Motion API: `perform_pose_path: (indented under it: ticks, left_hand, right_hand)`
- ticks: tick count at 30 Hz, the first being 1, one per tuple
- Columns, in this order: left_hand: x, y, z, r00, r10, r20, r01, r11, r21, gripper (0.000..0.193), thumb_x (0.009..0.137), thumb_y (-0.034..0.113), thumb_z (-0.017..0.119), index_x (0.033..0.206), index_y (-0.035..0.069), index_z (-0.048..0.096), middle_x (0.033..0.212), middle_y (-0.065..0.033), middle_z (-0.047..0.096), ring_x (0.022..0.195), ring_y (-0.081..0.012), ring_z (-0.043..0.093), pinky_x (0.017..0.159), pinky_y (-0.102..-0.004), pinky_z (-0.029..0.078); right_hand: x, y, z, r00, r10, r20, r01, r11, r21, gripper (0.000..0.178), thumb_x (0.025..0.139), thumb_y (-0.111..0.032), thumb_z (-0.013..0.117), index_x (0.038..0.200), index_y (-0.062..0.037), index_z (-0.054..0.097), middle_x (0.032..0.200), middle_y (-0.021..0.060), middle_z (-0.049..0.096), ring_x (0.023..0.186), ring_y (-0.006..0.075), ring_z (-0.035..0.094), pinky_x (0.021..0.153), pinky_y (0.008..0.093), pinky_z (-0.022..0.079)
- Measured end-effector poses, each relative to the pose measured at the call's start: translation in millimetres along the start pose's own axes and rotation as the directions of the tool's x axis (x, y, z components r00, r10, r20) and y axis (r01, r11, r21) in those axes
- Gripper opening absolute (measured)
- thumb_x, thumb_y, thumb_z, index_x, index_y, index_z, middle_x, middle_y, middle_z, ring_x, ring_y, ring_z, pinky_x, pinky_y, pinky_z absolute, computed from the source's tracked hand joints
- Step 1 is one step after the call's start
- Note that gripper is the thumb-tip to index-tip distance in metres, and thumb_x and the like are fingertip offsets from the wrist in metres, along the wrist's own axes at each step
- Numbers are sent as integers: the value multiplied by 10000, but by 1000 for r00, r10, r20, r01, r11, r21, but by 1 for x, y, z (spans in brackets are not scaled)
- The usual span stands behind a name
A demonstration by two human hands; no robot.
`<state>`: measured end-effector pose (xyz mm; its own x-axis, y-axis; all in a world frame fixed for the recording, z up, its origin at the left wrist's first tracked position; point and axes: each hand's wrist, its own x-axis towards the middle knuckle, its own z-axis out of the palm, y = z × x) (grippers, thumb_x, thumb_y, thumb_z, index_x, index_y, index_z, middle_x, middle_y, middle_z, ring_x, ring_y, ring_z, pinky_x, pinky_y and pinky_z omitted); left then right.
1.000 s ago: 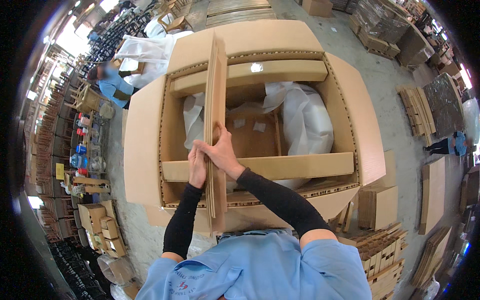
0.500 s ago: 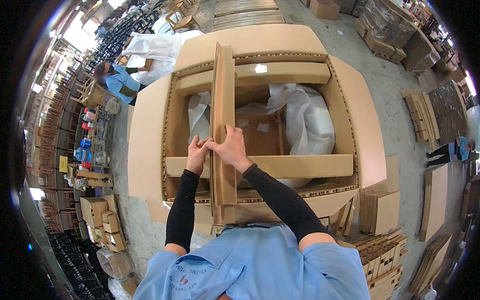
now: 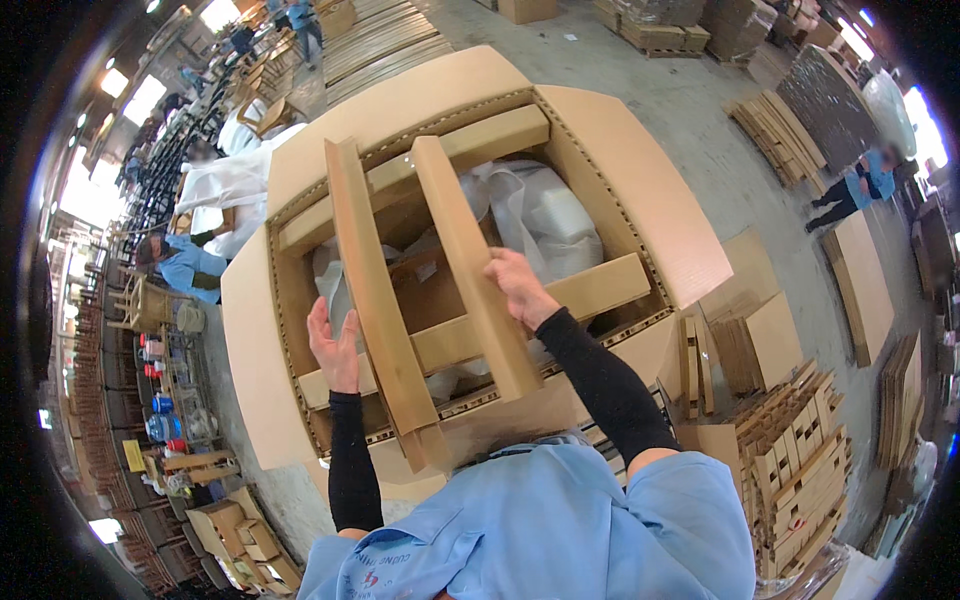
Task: The person places a wrapped chair into a large cardboard box, adds protective foam and cardboard dividers, then closes and tapes the box shut. The person uses a handheld tape dispenser to seal the box flaps.
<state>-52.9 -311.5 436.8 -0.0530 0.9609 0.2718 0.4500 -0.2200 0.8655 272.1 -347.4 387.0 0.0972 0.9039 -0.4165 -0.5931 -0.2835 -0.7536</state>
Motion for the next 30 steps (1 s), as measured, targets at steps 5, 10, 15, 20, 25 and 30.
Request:
perform_pose_path:
  ticks: [5, 10, 15, 20, 25, 30]
  left_hand:
    - [-1, 97, 52, 900, 253, 355, -259, 965, -32, 591, 820, 172, 828, 1309, -32, 567, 1434, -184, 548, 1352, -306, 508, 1137, -429, 394]
    - [-40, 98, 154, 466, 371, 803, -691, 720, 69, 635, 721, 423, 834, 1119, -10, 596, 1468, -262, 473, 1354, -439, 464, 1116, -524, 393]
    - [-61, 86, 189, 370, 316, 874, -711, 702, 47, 579, 731, 409, 815, 1146, 62, 608, 1438, -238, 486, 1302, -413, 504, 1065, -508, 429]
    - [-65, 86, 187, 365, 320, 874, -699, 715, 30, 545, 723, 383, 814, 1124, 73, 612, 1363, -193, 524, 1185, -370, 569, 990, -484, 476]
    - [-61, 89, 188, 350, 317, 881, -695, 719, 18, 522, 727, 379, 812, 1103, 77, 612, 1308, -180, 545, 1141, -355, 583, 959, -466, 495]
    - [-60, 83, 191, 351, 322, 879, -699, 715, 17, 509, 721, 375, 816, 1096, 83, 630, 1294, -174, 549, 1140, -340, 582, 944, -458, 498]
  right_hand:
    - [-19, -59, -61, 891, -447, -75, 181, 502, -846, 864, 771, -173, 799, 1504, 11, 381, 1303, 205, 581, 1166, 314, 624, 955, 399, 542]
    - [-22, -107, -82, 892, -450, 47, 3, -98, -995, 930, 721, -189, 800, 1529, -46, 363, 1286, 256, 508, 1219, 432, 560, 983, 482, 529]
    - [-23, -129, -89, 907, -398, 135, -4, -331, -944, 812, 760, -208, 736, 1503, -94, 427, 1284, 258, 509, 1199, 464, 577, 964, 527, 526]
    - [-34, -139, -126, 828, -531, 178, 107, -162, -981, 677, 783, -190, 679, 1426, -48, 519, 1336, 275, 553, 1161, 459, 614, 984, 530, 515]
    - [-22, -143, -150, 805, -570, 166, 150, -75, -986, 583, 801, -157, 616, 1367, -26, 568, 1298, 291, 599, 1154, 463, 615, 993, 544, 501]
    - [-6, -147, -119, 843, -523, 123, -12, -246, -969, 511, 826, -115, 587, 1328, -20, 603, 1276, 284, 609, 1054, 469, 656, 916, 533, 547]
